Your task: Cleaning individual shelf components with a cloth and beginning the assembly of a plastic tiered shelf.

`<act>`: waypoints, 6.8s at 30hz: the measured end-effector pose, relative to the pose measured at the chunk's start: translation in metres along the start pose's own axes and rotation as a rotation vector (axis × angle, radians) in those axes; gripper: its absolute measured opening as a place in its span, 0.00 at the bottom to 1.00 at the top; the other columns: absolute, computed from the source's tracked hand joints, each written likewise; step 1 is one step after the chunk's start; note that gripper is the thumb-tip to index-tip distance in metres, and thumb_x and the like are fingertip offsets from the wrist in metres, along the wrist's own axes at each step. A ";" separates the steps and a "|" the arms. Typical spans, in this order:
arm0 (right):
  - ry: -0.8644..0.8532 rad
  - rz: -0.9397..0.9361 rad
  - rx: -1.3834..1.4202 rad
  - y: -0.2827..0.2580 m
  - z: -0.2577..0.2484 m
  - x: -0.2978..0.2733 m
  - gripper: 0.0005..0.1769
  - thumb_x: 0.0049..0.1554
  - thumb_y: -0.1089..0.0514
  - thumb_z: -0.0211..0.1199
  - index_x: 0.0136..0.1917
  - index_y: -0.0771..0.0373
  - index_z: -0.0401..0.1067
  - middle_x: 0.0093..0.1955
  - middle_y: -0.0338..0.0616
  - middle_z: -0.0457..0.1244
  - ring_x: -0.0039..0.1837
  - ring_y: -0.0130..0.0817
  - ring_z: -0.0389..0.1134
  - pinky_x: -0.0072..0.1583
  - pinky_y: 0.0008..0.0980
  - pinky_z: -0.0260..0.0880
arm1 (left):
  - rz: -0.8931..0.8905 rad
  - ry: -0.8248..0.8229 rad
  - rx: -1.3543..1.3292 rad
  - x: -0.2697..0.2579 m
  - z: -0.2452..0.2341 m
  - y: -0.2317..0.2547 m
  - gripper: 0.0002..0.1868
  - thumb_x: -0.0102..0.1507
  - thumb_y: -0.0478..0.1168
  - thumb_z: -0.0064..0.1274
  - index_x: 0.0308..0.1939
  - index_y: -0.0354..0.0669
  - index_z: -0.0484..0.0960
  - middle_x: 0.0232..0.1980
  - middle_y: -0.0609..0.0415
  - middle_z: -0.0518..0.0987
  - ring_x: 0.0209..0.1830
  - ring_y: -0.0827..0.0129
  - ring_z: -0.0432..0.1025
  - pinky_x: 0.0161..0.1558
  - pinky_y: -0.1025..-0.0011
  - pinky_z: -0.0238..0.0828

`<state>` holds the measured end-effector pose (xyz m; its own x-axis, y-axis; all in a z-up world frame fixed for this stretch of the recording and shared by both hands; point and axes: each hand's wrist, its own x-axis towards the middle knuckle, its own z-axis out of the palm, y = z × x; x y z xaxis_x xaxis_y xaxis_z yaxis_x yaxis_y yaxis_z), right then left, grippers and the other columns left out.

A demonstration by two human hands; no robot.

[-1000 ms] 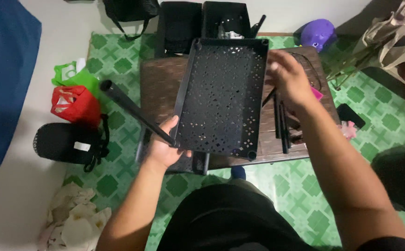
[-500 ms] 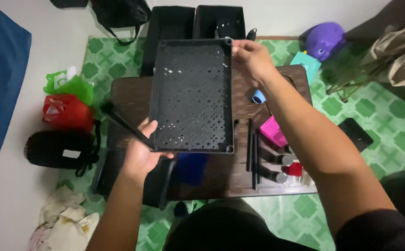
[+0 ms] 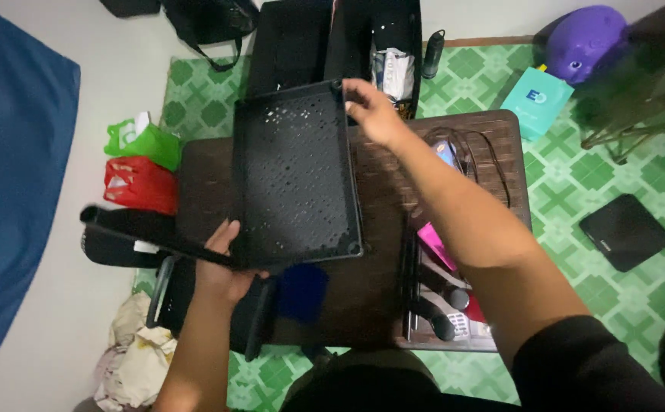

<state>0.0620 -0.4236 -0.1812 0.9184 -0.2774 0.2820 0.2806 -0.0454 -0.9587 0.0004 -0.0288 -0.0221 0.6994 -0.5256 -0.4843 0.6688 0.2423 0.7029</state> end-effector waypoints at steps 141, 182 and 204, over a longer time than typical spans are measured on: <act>0.713 0.316 0.228 -0.145 0.045 -0.089 0.08 0.60 0.50 0.58 0.49 0.54 0.70 0.45 0.38 0.66 0.43 0.31 0.63 0.41 0.32 0.58 | 0.798 -0.009 1.612 0.018 -0.009 0.048 0.12 0.65 0.39 0.59 0.50 0.40 0.79 0.65 0.41 0.69 0.61 0.41 0.68 0.56 0.49 0.69; 0.459 0.436 0.549 -0.130 0.128 -0.247 0.18 0.59 0.48 0.54 0.60 0.54 0.69 0.58 0.39 0.68 0.61 0.38 0.66 0.62 0.47 0.63 | 0.423 0.006 0.877 0.015 -0.064 -0.029 0.13 0.60 0.39 0.59 0.34 0.39 0.69 0.28 0.54 0.76 0.23 0.72 0.77 0.26 0.70 0.75; 0.377 0.424 0.492 -0.122 0.126 -0.242 0.23 0.59 0.45 0.53 0.62 0.60 0.67 0.61 0.44 0.67 0.62 0.42 0.66 0.61 0.47 0.63 | 0.332 -0.019 0.797 0.022 -0.068 -0.020 0.18 0.55 0.35 0.64 0.36 0.38 0.67 0.34 0.53 0.74 0.27 0.72 0.76 0.24 0.71 0.80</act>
<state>-0.1593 -0.2302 -0.1280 0.8427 -0.4895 -0.2242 0.0972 0.5479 -0.8308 0.0197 0.0096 -0.0822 0.8181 -0.5444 -0.1856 0.0491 -0.2554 0.9656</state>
